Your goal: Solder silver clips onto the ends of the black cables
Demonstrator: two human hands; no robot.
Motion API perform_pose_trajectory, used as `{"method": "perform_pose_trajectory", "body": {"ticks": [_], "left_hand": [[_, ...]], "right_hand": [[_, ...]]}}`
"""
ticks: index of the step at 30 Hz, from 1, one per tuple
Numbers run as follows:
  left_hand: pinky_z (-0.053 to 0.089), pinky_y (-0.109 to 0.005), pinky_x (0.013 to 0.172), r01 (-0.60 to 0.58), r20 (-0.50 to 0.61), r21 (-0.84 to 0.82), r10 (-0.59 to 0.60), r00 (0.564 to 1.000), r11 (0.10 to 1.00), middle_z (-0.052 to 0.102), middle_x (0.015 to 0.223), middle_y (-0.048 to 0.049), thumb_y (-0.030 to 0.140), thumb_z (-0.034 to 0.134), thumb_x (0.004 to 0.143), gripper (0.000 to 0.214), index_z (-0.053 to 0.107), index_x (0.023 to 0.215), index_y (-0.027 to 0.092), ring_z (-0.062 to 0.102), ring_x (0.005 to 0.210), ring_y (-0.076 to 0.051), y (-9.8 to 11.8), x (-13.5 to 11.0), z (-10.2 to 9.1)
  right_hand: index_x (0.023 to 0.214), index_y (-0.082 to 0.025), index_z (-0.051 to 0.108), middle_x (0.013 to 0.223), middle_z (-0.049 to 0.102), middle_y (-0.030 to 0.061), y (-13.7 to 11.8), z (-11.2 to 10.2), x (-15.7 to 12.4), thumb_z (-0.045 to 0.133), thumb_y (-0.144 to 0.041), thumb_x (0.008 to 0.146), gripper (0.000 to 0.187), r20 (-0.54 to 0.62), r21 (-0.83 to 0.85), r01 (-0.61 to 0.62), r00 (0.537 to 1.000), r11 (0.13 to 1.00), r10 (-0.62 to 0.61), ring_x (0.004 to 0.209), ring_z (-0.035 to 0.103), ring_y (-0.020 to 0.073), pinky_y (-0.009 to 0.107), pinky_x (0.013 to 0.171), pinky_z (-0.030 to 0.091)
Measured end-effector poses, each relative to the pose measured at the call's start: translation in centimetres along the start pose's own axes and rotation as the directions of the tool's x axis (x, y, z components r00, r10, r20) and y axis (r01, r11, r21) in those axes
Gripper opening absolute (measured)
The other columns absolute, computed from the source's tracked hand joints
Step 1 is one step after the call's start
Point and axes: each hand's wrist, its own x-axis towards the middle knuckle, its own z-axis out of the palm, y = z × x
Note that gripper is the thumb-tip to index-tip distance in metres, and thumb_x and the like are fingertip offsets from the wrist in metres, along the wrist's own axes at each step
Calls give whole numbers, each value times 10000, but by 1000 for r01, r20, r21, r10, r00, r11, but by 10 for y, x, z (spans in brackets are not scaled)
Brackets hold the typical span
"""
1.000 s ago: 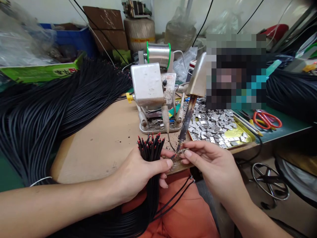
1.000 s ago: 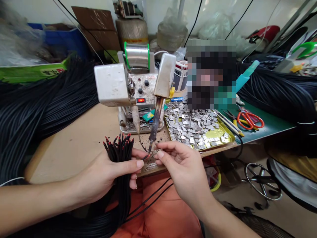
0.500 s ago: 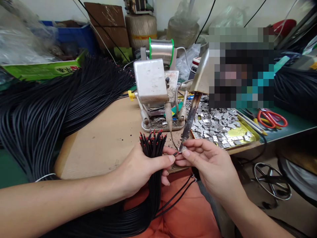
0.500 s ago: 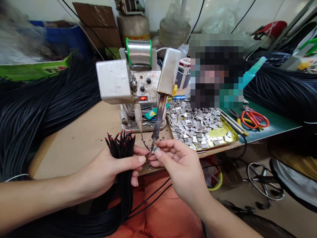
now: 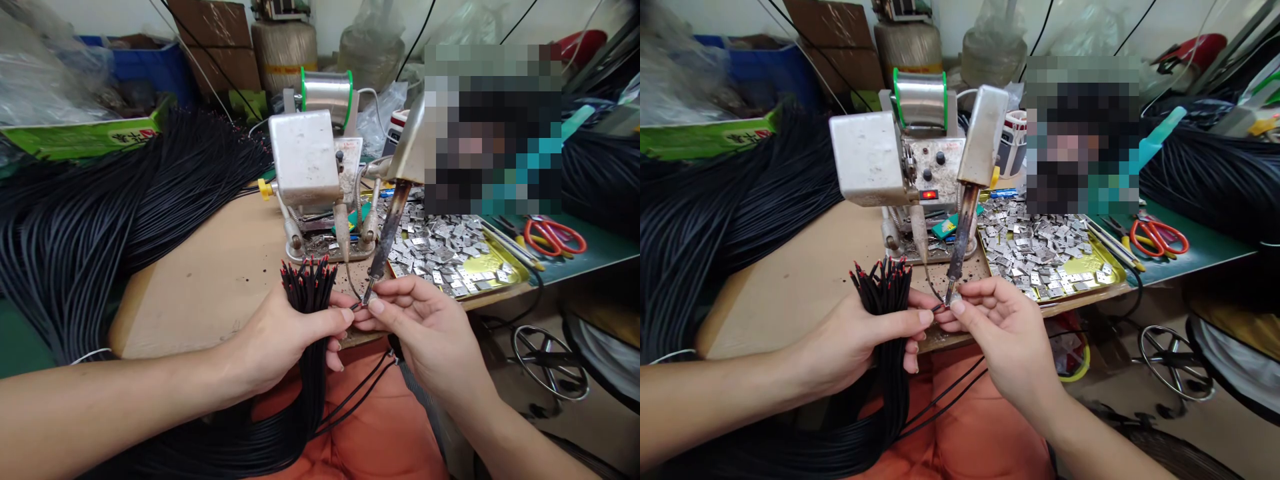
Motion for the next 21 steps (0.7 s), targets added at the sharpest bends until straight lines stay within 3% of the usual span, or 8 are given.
{"method": "perform_pose_trajectory", "body": {"ticks": [21], "left_hand": [[609, -286, 489, -2, 19, 6, 2, 1000, 1000, 629, 626, 9, 201, 812, 725, 271, 673, 934, 99, 593, 521, -114, 1, 0, 1]], "right_hand": [[973, -178, 672, 800, 788, 33, 1, 0, -2, 810, -251, 839, 205, -9, -8, 16, 1000, 1000, -16, 748, 785, 168, 242, 737, 646]]}}
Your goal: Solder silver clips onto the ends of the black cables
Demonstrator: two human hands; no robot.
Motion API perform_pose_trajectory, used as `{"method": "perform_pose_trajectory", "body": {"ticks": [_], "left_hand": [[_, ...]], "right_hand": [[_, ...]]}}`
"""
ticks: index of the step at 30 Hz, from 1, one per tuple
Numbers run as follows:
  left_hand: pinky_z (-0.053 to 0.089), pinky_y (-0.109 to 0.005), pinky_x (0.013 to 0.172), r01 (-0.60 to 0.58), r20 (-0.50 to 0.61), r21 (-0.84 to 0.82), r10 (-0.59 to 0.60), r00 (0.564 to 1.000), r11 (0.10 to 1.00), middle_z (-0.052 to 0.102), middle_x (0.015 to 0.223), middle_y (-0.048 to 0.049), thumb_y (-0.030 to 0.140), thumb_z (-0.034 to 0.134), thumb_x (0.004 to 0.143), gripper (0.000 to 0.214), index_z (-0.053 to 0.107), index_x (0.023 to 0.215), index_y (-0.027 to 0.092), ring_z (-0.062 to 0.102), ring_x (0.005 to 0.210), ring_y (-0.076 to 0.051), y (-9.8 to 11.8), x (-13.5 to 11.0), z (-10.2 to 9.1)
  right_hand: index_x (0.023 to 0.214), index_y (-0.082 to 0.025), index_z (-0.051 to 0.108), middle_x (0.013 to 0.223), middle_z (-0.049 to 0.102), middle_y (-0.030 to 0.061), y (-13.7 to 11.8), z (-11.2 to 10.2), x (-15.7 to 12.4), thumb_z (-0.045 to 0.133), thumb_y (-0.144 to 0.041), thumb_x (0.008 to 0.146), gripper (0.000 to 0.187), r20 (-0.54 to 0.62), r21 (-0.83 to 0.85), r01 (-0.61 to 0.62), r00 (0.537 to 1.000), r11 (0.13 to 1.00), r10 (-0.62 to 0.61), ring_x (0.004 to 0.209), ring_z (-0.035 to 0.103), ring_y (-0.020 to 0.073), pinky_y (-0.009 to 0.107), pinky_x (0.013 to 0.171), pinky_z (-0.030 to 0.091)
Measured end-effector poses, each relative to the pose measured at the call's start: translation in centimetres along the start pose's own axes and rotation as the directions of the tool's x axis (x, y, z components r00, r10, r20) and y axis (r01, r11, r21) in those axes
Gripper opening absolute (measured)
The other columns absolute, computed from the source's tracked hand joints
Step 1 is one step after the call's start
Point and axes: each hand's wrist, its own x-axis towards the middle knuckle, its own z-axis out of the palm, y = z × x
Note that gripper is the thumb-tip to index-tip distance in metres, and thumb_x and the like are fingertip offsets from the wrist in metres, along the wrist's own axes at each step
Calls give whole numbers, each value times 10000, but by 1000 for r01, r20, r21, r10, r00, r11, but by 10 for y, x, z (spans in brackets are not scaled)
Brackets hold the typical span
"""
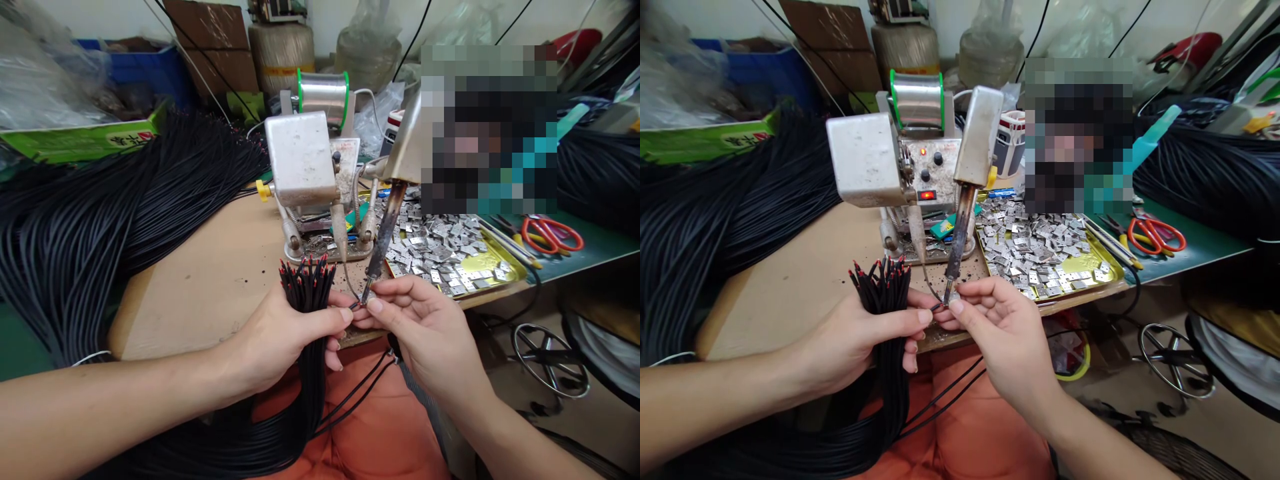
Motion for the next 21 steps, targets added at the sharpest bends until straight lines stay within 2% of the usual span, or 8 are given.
{"method": "perform_pose_trajectory", "body": {"ticks": [21], "left_hand": [[600, -276, 485, 10, -18, 43, -10, 1000, 999, 634, 630, 3, 194, 803, 724, 245, 674, 913, 105, 587, 519, -112, 2, -1, 2]], "right_hand": [[945, -176, 665, 784, 770, 32, -3, 4, -1, 832, -275, 806, 239, -42, -43, -12, 999, 999, 10, 742, 780, 174, 240, 714, 638]]}}
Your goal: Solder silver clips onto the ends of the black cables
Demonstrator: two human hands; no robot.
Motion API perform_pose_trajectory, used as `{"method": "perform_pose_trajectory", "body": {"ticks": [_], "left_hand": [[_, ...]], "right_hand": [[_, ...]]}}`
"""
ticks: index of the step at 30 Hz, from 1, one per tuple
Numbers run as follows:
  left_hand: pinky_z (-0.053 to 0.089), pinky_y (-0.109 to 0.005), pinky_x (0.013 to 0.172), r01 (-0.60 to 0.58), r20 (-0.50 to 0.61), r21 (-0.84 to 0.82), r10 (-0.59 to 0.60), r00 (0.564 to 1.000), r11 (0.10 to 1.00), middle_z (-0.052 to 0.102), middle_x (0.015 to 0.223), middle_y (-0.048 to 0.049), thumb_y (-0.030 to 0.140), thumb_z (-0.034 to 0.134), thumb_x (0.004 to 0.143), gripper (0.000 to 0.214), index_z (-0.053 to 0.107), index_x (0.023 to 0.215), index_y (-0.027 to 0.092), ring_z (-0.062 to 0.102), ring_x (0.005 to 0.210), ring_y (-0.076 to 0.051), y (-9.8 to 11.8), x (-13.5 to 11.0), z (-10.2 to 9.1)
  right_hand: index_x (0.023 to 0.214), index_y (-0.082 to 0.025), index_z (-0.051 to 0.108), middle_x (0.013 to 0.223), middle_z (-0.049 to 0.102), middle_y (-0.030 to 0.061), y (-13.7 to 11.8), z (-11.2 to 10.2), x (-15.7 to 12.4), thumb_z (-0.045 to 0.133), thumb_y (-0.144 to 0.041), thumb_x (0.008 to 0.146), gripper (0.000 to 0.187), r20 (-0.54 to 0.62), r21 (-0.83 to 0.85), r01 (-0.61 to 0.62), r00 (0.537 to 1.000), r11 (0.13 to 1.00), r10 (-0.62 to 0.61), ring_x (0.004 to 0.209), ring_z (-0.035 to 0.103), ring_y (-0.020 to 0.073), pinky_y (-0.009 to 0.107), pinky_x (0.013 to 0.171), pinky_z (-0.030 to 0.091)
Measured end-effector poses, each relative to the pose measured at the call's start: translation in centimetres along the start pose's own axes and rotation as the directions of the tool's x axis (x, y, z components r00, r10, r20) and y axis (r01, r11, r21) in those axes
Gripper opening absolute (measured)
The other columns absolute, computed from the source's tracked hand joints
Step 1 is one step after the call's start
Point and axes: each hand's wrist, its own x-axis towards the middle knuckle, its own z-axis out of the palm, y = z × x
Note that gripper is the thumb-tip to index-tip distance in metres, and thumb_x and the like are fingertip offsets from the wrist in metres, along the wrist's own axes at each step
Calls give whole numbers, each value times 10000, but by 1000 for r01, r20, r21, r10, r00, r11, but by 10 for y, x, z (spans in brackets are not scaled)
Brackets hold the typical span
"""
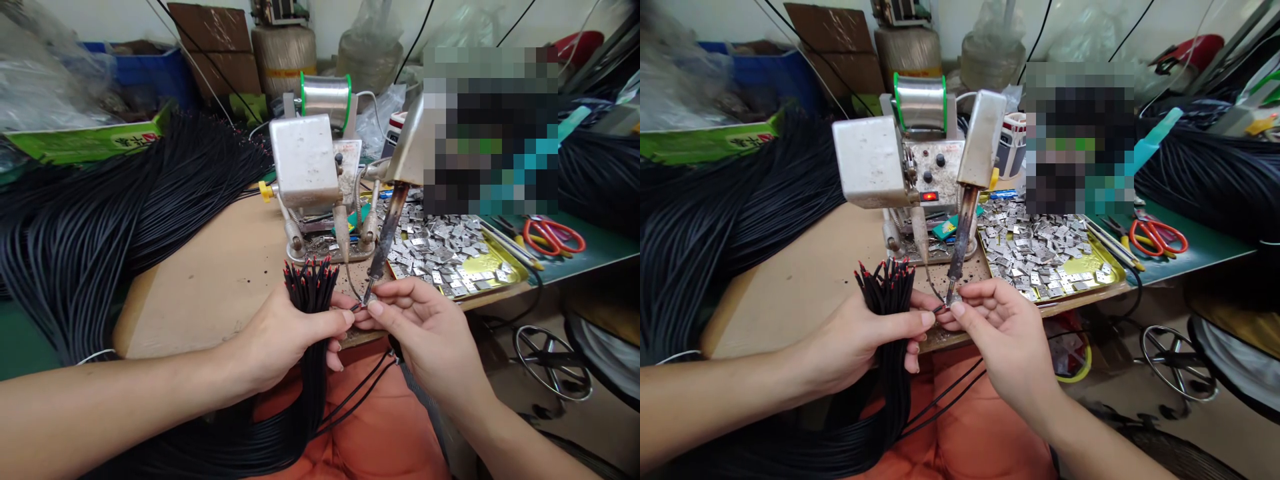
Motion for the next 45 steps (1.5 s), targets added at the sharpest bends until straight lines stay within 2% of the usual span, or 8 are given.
{"method": "perform_pose_trajectory", "body": {"ticks": [7, 14, 34, 45], "left_hand": [[614, -282, 545, 12, 34, -7, -12, 999, 1000, 684, 696, -13, 219, 816, 744, 255, 679, 936, 119, 615, 547, -112, -2, 0, -1], [611, -280, 594, 26, 44, -34, -25, 999, 999, 719, 736, -20, 236, 811, 781, 275, 660, 990, 140, 649, 559, -113, -7, -2, -4], [599, -281, 575, 16, 44, -15, -15, 999, 1000, 707, 726, -26, 286, 861, 725, 339, 679, 968, 135, 637, 550, -119, -4, -1, -2], [599, -269, 557, 25, 16, -8, -25, 1000, 1000, 710, 722, -32, 250, 829, 751, 298, 676, 971, 120, 638, 542, -116, -6, -2, -1]], "right_hand": [[899, -179, 650, 731, 750, 20, -1, 1, -3, 834, -298, 798, 241, -2, -18, -5, 1000, 1000, 5, 641, 757, 167, 280, 663, 651], [856, -172, 668, 686, 751, 23, 0, 2, -4, 835, -275, 798, 205, -25, -40, 8, 1000, 999, -9, 622, 750, 152, 245, 627, 645], [843, -177, 691, 687, 754, 19, 1, 5, -5, 845, -252, 782, 182, -62, -18, 40, 997, 999, -41, 616, 741, 139, 228, 624, 642], [842, -177, 678, 704, 746, 26, -1, 3, -7, 827, -277, 802, 184, -55, -88, 45, 997, 995, -50, 626, 742, 144, 233, 630, 640]]}}
